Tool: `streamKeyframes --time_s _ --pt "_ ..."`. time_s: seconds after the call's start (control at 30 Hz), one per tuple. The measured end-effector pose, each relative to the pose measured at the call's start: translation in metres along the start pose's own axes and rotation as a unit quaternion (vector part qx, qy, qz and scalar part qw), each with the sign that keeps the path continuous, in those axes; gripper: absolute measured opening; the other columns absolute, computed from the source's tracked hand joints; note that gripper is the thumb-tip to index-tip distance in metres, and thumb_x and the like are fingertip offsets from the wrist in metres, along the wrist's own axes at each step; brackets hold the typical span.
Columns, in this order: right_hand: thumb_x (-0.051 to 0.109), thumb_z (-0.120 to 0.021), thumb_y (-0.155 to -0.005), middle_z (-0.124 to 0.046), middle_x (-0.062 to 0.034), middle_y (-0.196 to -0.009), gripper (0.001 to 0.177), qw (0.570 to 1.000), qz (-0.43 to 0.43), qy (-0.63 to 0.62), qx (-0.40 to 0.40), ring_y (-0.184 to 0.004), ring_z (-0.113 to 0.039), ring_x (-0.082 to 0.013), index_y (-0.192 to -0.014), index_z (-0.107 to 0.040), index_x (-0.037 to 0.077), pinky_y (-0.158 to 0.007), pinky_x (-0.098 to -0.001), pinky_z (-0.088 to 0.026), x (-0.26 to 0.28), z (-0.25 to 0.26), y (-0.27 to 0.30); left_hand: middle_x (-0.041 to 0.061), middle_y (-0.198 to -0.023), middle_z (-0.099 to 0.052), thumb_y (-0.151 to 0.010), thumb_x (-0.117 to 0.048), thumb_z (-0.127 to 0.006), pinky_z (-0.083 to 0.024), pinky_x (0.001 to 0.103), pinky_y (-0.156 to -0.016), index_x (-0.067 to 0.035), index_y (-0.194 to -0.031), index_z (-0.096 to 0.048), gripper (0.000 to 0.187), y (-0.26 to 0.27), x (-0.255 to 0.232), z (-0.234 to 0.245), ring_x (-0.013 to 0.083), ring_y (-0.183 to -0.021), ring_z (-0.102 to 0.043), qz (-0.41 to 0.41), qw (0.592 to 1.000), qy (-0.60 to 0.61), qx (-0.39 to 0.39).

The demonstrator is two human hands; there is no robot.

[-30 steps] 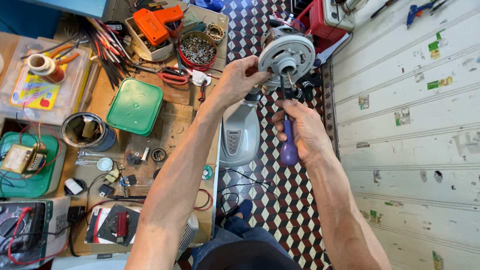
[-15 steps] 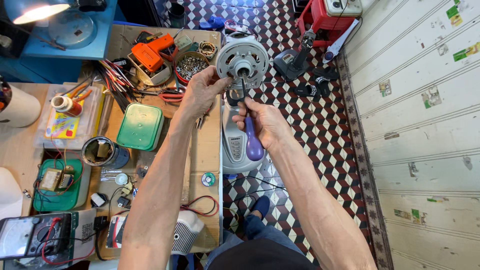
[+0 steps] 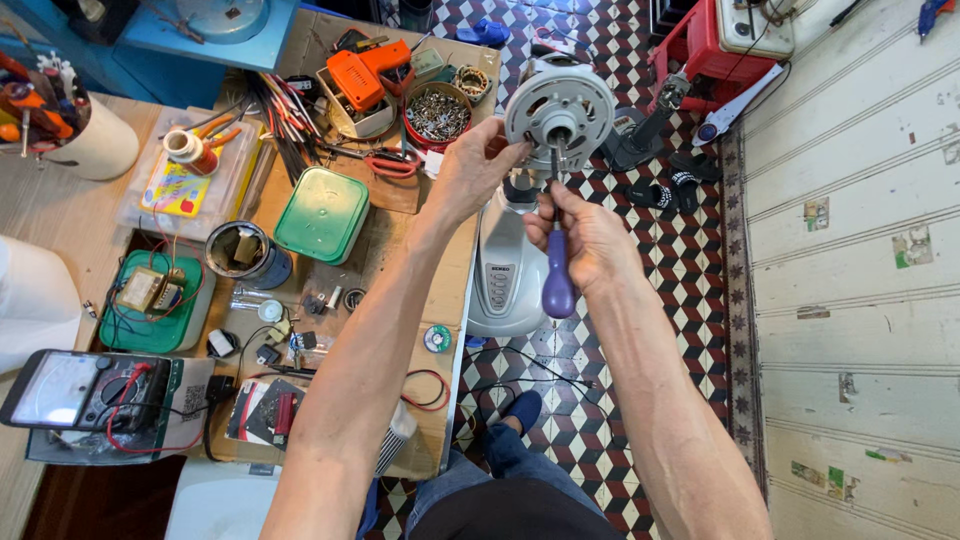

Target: The person disassembles a white appliance, removes a circular component, and uses a screwdriver to tighten screws on the internal mechanism. They handle small parts and tools on a cluttered workbench, then reattach the circular component to the appliance.

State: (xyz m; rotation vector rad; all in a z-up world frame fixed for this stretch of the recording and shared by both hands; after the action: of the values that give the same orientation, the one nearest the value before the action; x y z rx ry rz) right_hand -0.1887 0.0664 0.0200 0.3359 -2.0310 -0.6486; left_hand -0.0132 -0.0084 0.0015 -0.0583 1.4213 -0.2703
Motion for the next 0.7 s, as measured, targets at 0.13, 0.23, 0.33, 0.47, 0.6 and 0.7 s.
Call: streamKeyframes --time_s 0.13,0.23,0.33,0.47,0.6,0.7 --pt "0.023 -0.067 -0.097 -0.062 -0.0076 -0.082 0.03 0.996 -0.028 -0.041 0.073 -0.065 -0.06 -0.0161 -0.108 -0.067 -0.005 -0.052 -0.0258 -0.051 0.005 0.003 0.002 0.004 -0.092 -0.077 -0.095 -0.025 -0.072 -0.058 0.03 -0.078 -0.004 -0.114 -0.069 0.029 0.003 0.001 0.0 0.013 -0.084 -0.074 -0.02 0.999 -0.026 -0.014" --pt "0.023 -0.07 -0.095 -0.065 -0.0085 -0.082 0.026 0.997 -0.01 -0.018 0.073 -0.062 -0.056 -0.0144 -0.105 -0.065 0.0 -0.046 -0.0232 -0.044 0.007 0.003 -0.003 0.006 -0.093 -0.076 -0.096 -0.027 -0.073 -0.058 0.03 -0.077 -0.004 -0.119 -0.069 0.033 0.013 0.013 0.012 0.0134 -0.084 -0.073 -0.022 0.999 -0.026 -0.019" --pt "0.012 -0.077 -0.096 -0.064 -0.0082 -0.086 0.019 0.998 -0.007 0.006 0.054 -0.069 -0.06 -0.0141 -0.102 -0.063 0.001 -0.049 -0.0238 -0.045 0.008 0.004 -0.007 0.009 -0.093 -0.074 -0.098 -0.027 -0.071 -0.057 0.029 -0.069 -0.005 -0.125 -0.068 0.034 0.037 0.047 0.044 0.0126 -0.079 -0.068 0.057 0.997 0.021 -0.045" --pt "0.016 -0.077 -0.099 -0.067 -0.0081 -0.084 0.018 1.0 0.004 0.019 -0.011 -0.079 -0.07 -0.0194 -0.098 -0.065 0.001 -0.065 -0.0291 -0.061 0.004 0.007 0.002 0.006 -0.098 -0.076 -0.098 -0.02 -0.064 -0.062 0.025 -0.065 -0.003 -0.118 -0.07 0.027 0.118 0.123 0.112 0.0101 -0.075 -0.072 0.149 0.978 0.03 -0.14" --pt "0.018 -0.071 -0.101 -0.066 -0.0055 -0.079 0.016 0.999 0.009 0.031 0.013 -0.08 -0.071 -0.021 -0.099 -0.066 0.004 -0.07 -0.0331 -0.065 0.01 0.001 0.012 0.009 -0.091 -0.076 -0.095 -0.01 -0.059 -0.062 0.031 -0.063 -0.002 -0.111 -0.071 0.022 0.199 0.203 0.117 0.0171 -0.074 -0.074 0.306 0.937 -0.032 -0.166" --pt "0.023 -0.067 -0.106 -0.066 -0.0051 -0.08 0.021 0.998 0.018 0.055 0.0 -0.08 -0.07 -0.0195 -0.103 -0.067 0.002 -0.073 -0.0327 -0.063 0.01 -0.003 0.021 0.016 -0.092 -0.076 -0.09 -0.007 -0.065 -0.058 0.04 -0.073 -0.003 -0.108 -0.073 0.02 0.232 0.244 0.109 0.0295 -0.082 -0.073 0.308 0.909 -0.199 -0.2"
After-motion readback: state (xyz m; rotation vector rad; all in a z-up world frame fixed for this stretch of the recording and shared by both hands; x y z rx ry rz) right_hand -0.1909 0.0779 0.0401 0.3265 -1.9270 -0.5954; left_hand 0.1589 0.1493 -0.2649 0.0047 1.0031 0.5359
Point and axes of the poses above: each hand's wrist, its own y-axis away from the middle knuckle, its own z-axis out of the back of the hand, x = y × z, the point moved 2 cm from there along -y, towards the middle knuckle
